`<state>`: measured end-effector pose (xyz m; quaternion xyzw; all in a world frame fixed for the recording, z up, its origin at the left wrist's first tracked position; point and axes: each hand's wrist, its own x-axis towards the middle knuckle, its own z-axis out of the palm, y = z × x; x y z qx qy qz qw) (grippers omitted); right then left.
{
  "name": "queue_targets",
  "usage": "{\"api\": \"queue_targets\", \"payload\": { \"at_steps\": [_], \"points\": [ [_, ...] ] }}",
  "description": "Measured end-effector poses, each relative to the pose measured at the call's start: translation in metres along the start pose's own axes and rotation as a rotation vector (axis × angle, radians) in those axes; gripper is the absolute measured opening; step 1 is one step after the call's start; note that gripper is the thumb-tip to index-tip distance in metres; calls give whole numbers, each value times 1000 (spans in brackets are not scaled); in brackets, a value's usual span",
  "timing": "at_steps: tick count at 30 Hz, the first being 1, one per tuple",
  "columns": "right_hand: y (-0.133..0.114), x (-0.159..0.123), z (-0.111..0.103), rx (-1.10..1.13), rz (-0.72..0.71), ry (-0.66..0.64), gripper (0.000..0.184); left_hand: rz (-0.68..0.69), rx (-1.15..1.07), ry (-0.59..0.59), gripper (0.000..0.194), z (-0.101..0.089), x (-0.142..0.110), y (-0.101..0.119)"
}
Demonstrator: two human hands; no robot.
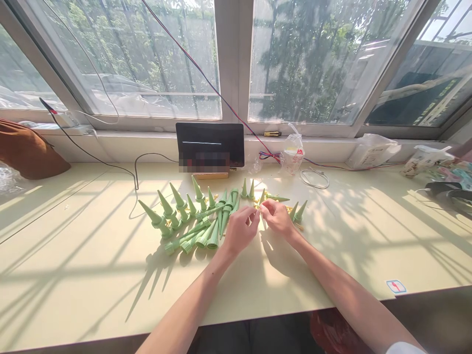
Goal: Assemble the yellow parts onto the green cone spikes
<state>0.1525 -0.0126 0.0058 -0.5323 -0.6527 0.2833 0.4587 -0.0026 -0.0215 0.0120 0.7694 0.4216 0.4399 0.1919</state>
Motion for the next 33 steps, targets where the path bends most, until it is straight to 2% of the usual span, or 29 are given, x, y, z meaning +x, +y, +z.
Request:
{"api": "queue_targets", "payload": {
  "at_steps": [3,9,16,20,27,33],
  "points": [
    [-1,-1,1,134,33,27,28,-9,-10,14,23,0,0,0],
    [-2,-3,2,294,62,0,37,-2,-11,29,15,-1,1,0],
    [-2,-3,4,328,67,-8,41,22,-17,89,18,0,1,-3],
    [-5,-3,4,326,64,-14,42,-5,-68,115,13,-1,2,-1],
    [-9,-5,4,347,63,-41,42,4,-67,74,19,0,2,-3],
    [-5,-5,5,384,51,-49,38,-10,-68,86,22,1,2,-5]
  ]
}}
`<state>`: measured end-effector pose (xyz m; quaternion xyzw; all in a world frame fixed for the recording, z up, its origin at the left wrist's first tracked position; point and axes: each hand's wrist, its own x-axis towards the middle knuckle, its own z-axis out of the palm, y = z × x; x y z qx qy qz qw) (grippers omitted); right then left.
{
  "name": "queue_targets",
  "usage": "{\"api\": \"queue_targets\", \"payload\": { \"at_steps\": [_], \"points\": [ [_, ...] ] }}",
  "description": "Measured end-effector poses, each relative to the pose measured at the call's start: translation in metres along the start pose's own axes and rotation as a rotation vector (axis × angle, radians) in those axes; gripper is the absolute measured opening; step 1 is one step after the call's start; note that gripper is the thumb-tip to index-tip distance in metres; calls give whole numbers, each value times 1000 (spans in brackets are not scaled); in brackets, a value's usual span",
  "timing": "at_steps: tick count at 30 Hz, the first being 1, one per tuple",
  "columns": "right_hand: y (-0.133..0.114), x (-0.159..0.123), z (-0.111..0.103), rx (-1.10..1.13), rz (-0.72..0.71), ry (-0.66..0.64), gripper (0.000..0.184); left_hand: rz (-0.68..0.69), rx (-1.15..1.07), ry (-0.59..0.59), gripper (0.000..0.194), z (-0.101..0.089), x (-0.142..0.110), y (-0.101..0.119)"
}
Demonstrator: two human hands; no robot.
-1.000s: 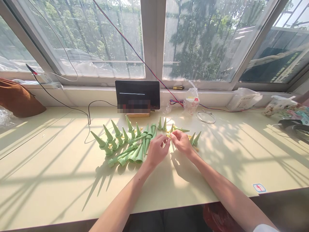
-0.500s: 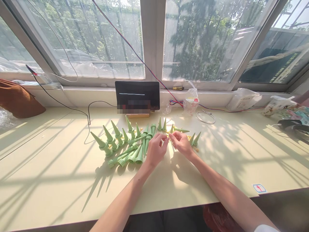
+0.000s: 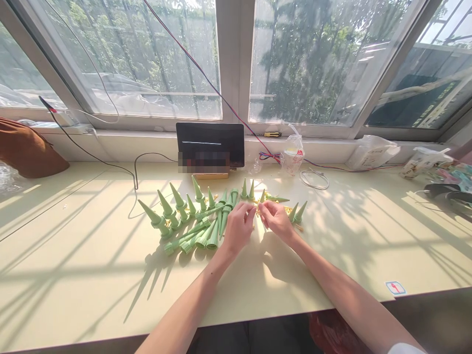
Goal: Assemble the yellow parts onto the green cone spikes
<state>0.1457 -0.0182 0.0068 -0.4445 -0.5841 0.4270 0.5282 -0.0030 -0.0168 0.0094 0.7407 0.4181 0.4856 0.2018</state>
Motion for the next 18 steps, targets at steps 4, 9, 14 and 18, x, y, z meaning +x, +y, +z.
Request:
{"api": "queue_targets", "payload": {
  "at_steps": [4,9,14,18],
  "points": [
    [0,1,0,68,15,-39,34,-18,2,26,22,-1,0,1],
    [-3,1,0,173,87,-52,34,-27,6,39,23,-2,1,1],
    [-1,4,-3,285,99,-43,35,-24,18,37,23,-1,1,1],
    [4,8,-6,405,124,-32,35,-18,18,43,24,-1,1,1]
  ]
}}
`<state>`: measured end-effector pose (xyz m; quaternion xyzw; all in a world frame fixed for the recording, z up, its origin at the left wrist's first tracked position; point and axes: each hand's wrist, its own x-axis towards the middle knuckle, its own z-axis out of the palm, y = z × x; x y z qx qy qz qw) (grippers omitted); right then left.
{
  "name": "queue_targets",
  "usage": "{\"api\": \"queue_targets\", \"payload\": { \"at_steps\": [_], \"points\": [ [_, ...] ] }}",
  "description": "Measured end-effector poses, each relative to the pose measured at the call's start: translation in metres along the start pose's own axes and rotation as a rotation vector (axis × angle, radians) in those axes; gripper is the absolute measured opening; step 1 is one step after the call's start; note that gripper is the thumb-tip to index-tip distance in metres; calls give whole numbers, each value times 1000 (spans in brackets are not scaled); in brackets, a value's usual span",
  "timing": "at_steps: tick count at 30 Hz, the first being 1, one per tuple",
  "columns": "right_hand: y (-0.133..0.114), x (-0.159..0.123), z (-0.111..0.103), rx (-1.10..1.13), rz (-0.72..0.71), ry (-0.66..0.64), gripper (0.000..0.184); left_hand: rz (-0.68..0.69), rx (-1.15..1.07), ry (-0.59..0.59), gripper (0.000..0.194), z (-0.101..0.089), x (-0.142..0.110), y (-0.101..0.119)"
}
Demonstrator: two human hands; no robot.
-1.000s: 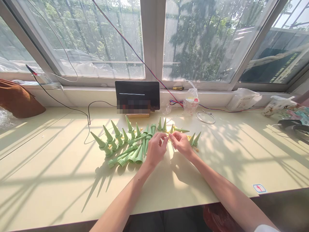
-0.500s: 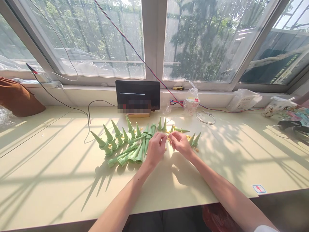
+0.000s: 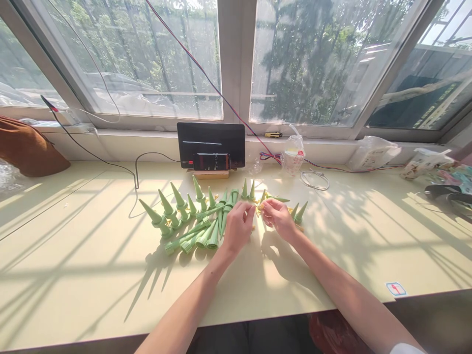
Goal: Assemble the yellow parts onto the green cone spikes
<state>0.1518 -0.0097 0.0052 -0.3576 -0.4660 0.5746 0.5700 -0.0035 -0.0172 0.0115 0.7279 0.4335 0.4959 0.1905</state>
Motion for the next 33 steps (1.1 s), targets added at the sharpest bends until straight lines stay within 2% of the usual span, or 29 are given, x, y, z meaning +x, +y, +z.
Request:
{"api": "queue_targets", "payload": {
  "at_steps": [4,14,19,28,33],
  "points": [
    [1,2,-1,62,22,13,36,1,0,-6,24,0,0,1],
    [0,0,0,39,28,22,39,-20,14,8,20,-1,0,5],
    [2,2,0,15,30,61,42,-63,116,41,16,-1,0,0],
    [5,4,0,20,43,176,46,-156,335,-71,12,-2,-1,-4],
    [5,3,1,-25,32,181,46,-195,446,-193,14,-1,-3,-4]
  ]
}}
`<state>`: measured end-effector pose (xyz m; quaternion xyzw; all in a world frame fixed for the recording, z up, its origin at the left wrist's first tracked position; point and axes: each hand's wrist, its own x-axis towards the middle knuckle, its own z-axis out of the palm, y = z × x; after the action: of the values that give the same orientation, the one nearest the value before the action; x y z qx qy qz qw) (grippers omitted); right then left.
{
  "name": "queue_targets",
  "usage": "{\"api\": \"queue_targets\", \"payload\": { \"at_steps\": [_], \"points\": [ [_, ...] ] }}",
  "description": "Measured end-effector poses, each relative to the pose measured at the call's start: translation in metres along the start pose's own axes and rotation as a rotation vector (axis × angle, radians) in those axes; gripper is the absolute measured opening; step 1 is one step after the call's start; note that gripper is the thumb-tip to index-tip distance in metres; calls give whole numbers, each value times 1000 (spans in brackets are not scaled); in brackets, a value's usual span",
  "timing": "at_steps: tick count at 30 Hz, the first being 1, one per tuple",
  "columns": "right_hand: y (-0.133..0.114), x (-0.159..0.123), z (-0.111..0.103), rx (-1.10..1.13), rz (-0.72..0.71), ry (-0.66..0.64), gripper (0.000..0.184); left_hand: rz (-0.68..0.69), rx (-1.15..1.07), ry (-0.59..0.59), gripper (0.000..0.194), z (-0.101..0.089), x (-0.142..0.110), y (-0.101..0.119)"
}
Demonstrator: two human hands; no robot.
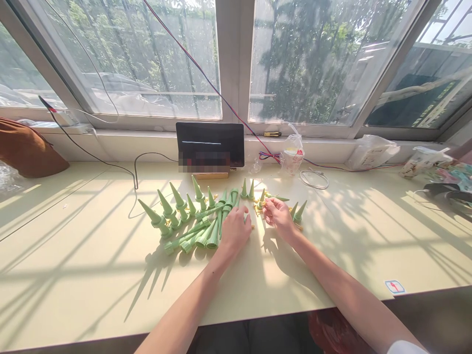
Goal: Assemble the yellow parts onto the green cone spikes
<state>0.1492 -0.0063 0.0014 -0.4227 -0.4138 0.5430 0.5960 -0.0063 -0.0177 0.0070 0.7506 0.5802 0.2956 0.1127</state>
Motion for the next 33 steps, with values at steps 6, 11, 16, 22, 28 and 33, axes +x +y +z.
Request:
{"api": "queue_targets", "payload": {
  "at_steps": [6,11,16,22,28,33],
  "points": [
    [3,1,-1,-11,-12,-22,46,-43,89,-71,21,4,-2,0],
    [1,-1,1,-35,-8,-9,47,-17,91,-121,21,3,-3,1],
    [2,-1,2,-41,-22,-9,46,30,55,-120,22,3,-4,1],
    [3,-2,1,-84,-55,-19,45,57,-26,-77,18,5,-4,-1],
    [3,-2,2,-81,-62,-33,45,50,-168,50,23,4,1,-3],
    [2,-3,3,-105,-84,-58,41,12,-353,125,25,-1,5,-2]
  ]
}}
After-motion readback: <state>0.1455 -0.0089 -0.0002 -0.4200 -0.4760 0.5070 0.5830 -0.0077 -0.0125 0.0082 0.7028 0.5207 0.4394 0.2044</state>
